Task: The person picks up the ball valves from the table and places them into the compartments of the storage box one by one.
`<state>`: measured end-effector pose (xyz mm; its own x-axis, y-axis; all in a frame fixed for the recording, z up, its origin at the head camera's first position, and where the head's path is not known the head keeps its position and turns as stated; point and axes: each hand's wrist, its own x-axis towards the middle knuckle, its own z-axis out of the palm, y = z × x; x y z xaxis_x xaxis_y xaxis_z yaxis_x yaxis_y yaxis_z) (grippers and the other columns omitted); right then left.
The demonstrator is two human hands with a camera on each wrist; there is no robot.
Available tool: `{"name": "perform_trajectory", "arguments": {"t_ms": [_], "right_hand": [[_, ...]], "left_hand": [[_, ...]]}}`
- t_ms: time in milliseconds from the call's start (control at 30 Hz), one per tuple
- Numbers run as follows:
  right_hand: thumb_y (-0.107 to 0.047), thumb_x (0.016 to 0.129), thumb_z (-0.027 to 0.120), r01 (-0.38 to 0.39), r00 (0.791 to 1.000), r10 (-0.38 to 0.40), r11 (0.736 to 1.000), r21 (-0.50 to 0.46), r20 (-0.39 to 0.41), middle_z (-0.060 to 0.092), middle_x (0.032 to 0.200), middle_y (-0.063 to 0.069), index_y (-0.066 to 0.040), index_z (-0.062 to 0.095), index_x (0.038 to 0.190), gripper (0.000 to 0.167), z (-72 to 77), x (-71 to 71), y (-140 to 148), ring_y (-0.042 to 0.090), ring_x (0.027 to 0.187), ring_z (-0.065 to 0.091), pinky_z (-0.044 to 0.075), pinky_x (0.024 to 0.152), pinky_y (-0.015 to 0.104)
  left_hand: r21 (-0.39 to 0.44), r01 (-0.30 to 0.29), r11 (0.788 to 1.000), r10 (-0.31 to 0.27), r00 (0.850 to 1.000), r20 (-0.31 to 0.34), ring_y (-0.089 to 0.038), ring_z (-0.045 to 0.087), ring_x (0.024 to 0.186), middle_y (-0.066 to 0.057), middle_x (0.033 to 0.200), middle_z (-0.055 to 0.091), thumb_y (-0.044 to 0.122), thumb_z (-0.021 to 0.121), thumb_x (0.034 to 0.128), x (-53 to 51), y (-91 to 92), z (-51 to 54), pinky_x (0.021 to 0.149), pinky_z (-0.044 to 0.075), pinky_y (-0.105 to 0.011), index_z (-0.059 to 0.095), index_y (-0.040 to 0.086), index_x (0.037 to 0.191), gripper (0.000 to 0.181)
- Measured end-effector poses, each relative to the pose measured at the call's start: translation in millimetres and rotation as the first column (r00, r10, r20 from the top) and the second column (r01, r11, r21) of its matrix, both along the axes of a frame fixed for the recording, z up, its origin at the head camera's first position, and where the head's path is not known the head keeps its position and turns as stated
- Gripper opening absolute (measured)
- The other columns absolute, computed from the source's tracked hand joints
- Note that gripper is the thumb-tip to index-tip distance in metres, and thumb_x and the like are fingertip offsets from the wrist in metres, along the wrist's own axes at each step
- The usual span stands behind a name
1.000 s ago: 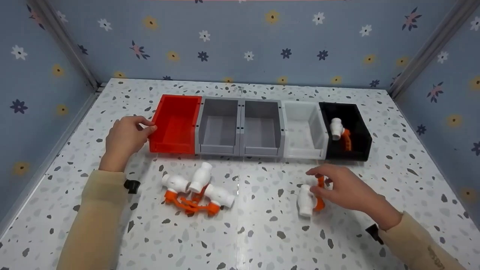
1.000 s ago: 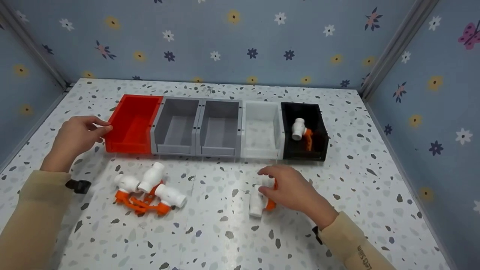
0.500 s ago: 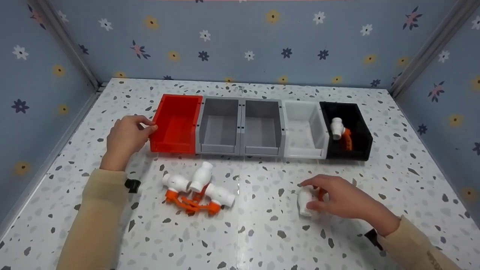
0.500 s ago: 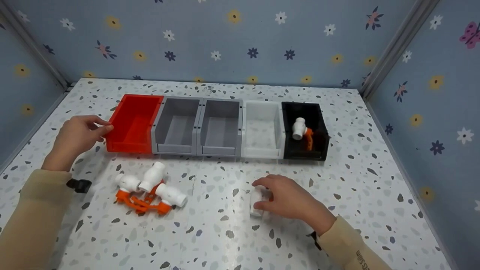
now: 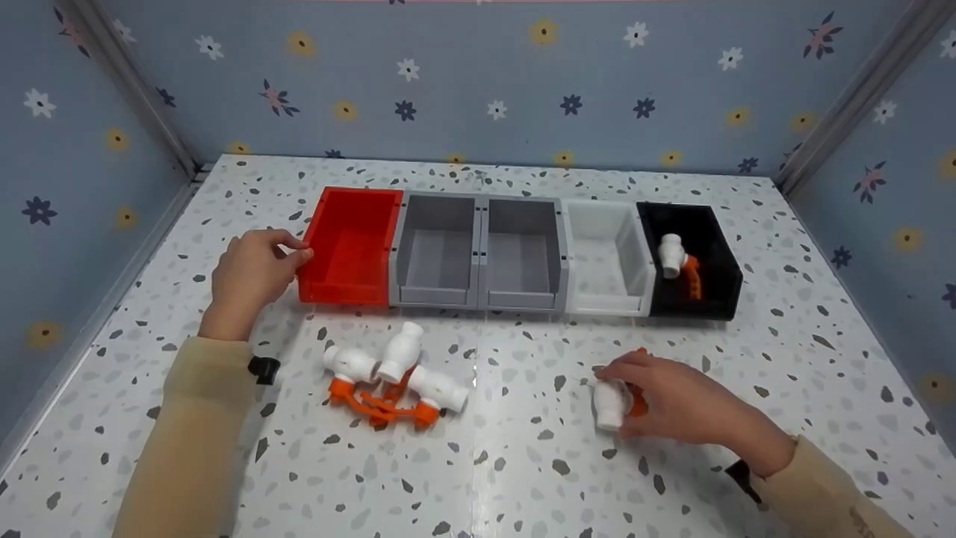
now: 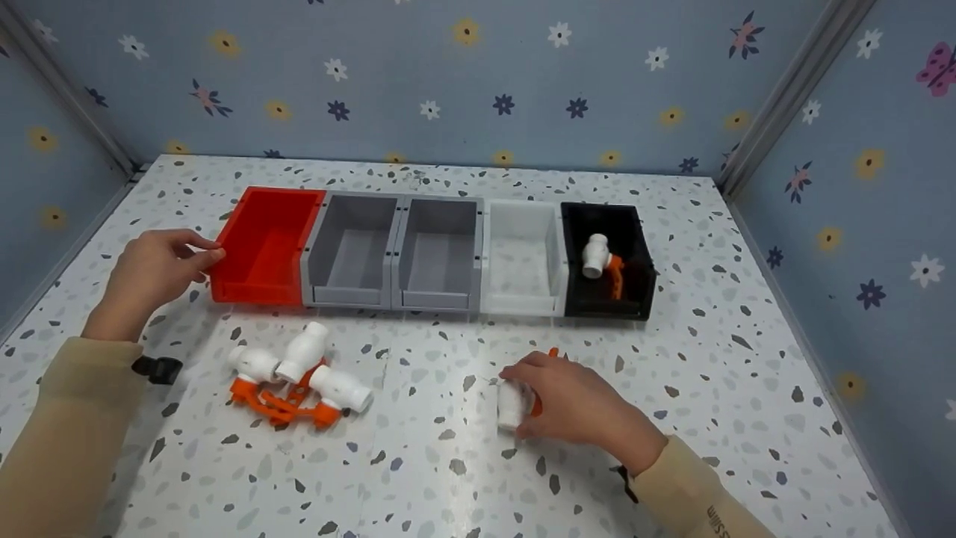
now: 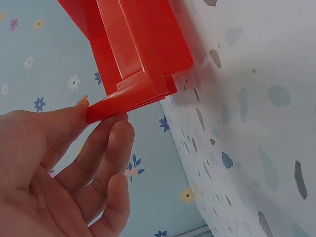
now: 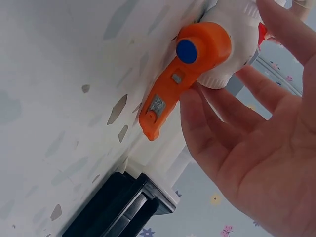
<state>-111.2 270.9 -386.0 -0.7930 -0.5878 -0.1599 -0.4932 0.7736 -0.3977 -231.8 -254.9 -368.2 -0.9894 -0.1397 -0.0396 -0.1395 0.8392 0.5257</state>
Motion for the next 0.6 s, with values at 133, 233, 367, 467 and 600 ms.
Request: {"name": "perform_trajectory", "arguments": {"t_ms": [133,233,367,467,600], "right_hand": [[-0.017,0.075,0.085,-0.012,1.0,0.012,1.0,0.003,0.001,0.057,0.126,-0.002,-0.015,0.061,0.136,0.065,-0.1,-0.1,0.1,0.007,0.077,0.052,0.046,0.069,0.029],[-0.014,0.076,0.084,-0.014,1.0,0.014,1.0,-0.011,0.018,0.056,0.127,0.001,-0.014,0.062,0.135,0.063,-1.1,0.0,0.2,0.007,0.077,0.054,0.047,0.069,0.028],[-0.012,0.077,0.083,-0.006,0.999,0.008,0.999,-0.033,0.046,0.055,0.129,0.004,-0.014,0.062,0.135,0.061,-2.1,1.2,0.6,0.006,0.077,0.055,0.049,0.069,0.027],[-0.013,0.076,0.084,0.007,0.999,-0.005,0.999,-0.042,0.054,0.055,0.13,0.005,-0.014,0.062,0.135,0.063,-2.2,2.0,0.4,0.006,0.078,0.056,0.049,0.069,0.028],[-0.022,0.076,0.087,0.027,0.999,-0.026,0.999,-0.035,0.033,0.056,0.13,0.003,-0.017,0.062,0.134,0.063,-2.3,3.2,-0.9,0.005,0.077,0.055,0.048,0.07,0.029]], "left_hand": [[0.0,-0.001,1.0,0.001,1.0,0.003,-0.032,0.056,0.082,-0.019,0.104,0.063,0.031,0.06,0.0994,-0.4,-0.8,-0.5,0.065,0.048,-0.041,0.067,0.009,0.122,0.033],[0.0,-0.007,1.0,0.007,1.0,0.009,-0.032,0.056,0.082,-0.019,0.105,0.063,0.032,0.06,0.0993,-1.0,-1.1,-1.3,0.065,0.049,-0.041,0.067,0.009,0.122,0.034],[0.003,-0.013,1.0,0.013,1.0,0.022,-0.032,0.055,0.084,-0.019,0.106,0.063,0.033,0.061,0.0991,-1.6,-0.7,-1.7,0.066,0.048,-0.041,0.067,0.009,0.123,0.034],[0.006,-0.012,1.0,0.011,1.0,0.023,-0.032,0.055,0.085,-0.019,0.106,0.063,0.032,0.061,0.099,-2.0,-0.3,-1.5,0.066,0.048,-0.041,0.067,0.009,0.123,0.034],[0.005,-0.006,1.0,0.006,1.0,0.014,-0.033,0.056,0.084,-0.019,0.105,0.063,0.032,0.061,0.099,-2.3,0.1,-1.3,0.066,0.048,-0.041,0.067,0.009,0.123,0.034]]}}
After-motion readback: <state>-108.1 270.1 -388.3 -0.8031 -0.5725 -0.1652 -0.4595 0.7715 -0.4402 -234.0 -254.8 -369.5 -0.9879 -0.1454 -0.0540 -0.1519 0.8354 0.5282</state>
